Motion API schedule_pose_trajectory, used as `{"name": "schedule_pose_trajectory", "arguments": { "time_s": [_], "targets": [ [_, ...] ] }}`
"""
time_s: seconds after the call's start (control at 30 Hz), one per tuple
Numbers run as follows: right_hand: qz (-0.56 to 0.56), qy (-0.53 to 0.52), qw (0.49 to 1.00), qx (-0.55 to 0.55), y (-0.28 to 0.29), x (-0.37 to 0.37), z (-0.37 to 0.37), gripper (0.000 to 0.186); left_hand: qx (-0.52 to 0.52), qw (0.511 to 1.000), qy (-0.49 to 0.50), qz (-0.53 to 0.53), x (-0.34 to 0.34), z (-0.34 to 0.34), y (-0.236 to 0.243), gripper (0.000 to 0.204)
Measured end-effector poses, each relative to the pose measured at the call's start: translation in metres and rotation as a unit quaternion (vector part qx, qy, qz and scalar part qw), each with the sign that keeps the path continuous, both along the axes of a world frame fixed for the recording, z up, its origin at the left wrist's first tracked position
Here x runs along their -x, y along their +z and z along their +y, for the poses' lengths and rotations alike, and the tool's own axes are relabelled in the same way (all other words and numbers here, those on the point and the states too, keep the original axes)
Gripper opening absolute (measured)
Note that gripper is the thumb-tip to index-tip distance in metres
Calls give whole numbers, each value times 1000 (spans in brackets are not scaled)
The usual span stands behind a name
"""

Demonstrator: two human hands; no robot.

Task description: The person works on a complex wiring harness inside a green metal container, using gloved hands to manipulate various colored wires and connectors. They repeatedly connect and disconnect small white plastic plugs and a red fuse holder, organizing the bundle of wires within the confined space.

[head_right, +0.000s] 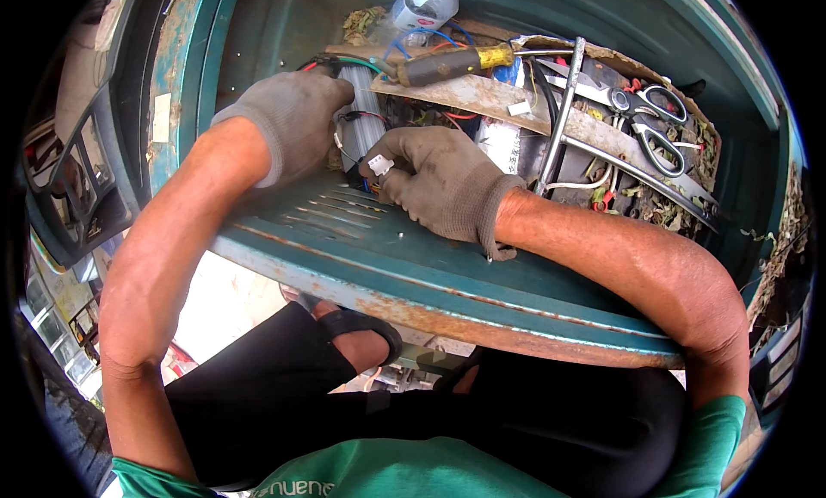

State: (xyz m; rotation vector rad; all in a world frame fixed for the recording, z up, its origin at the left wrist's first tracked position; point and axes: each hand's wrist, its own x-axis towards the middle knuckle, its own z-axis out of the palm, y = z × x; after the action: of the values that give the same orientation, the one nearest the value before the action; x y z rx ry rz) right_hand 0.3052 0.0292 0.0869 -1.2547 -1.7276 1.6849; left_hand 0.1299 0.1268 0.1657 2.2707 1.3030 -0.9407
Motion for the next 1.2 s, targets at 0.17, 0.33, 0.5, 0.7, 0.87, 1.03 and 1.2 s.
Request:
{"name": "schedule_pose_trajectory", "arguments": {
  "time_s": [0.17,0.33,0.5,0.7,0.87,1.03,1.2],
  "targets": [
    [3,-10,999,38,-3,0,-2,25,-49,998,23,-40,3,11,-4,34],
    [-29,98,992,72,0,-4,1,33,-127,987,46,-85,14,18,-8,32],
    [-26,144,989,-25,1,-3,-8,24,-138,984,70,-93,8,17,-2,33],
    [73,124,990,3,-18,-7,-13,27,-155,976,102,-116,13,23,-5,33],
    [71,124,989,31,-25,-6,-14,30,-190,940,103,-264,19,27,-10,32],
    [31,117,992,-22,-20,-5,-14,34,-209,927,91,-297,16,28,-10,32],
    [-60,103,993,-22,24,-2,-1,47,-204,936,102,-269,12,24,-6,33]
  ]
}}
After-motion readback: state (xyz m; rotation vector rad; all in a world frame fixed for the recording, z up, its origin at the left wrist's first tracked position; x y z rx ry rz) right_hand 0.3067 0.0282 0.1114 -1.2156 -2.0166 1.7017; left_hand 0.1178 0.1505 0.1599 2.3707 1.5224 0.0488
